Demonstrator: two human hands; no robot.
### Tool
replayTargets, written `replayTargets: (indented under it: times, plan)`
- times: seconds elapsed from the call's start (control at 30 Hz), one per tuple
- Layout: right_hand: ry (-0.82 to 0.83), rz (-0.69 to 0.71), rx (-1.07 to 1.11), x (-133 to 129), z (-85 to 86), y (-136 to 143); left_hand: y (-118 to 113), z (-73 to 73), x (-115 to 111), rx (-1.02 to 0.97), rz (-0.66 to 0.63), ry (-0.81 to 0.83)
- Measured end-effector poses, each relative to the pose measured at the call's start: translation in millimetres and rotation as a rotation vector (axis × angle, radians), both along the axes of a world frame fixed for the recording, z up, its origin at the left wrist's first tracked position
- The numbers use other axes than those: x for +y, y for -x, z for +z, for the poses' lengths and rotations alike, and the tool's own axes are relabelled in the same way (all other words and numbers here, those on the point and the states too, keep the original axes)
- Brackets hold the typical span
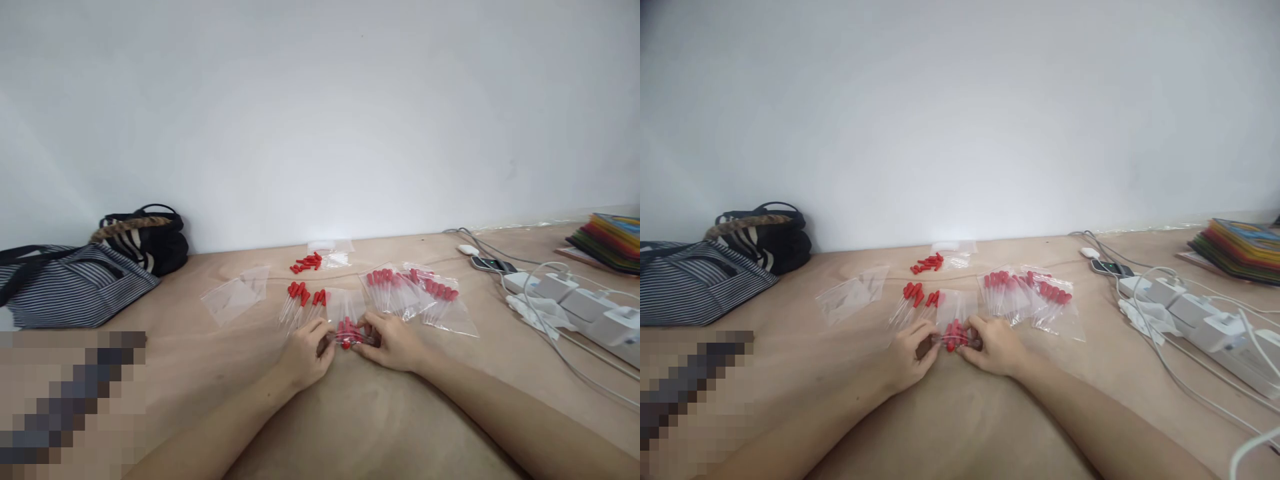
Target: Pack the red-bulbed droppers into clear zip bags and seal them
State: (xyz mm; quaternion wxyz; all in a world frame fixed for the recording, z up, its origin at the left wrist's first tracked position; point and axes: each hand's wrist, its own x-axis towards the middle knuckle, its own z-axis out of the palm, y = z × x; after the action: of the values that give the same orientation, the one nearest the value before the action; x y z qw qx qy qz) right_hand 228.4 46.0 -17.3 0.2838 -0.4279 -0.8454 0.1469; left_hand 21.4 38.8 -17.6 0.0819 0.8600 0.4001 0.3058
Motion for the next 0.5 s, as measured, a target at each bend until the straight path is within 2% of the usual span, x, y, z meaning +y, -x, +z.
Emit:
replayTargets:
  times: [0.27,0.5]
  plan:
    - [-0.036,-0.001,0.049,3.8,-7.9,-1.5,-4.5,-1.6,1.3,-0.004,0.033,-0.005]
    - [0.033,-0.057,0.19,7.1,-11.0,2.5,-12.0,0.3,0.7,0.017,0.1,-0.009]
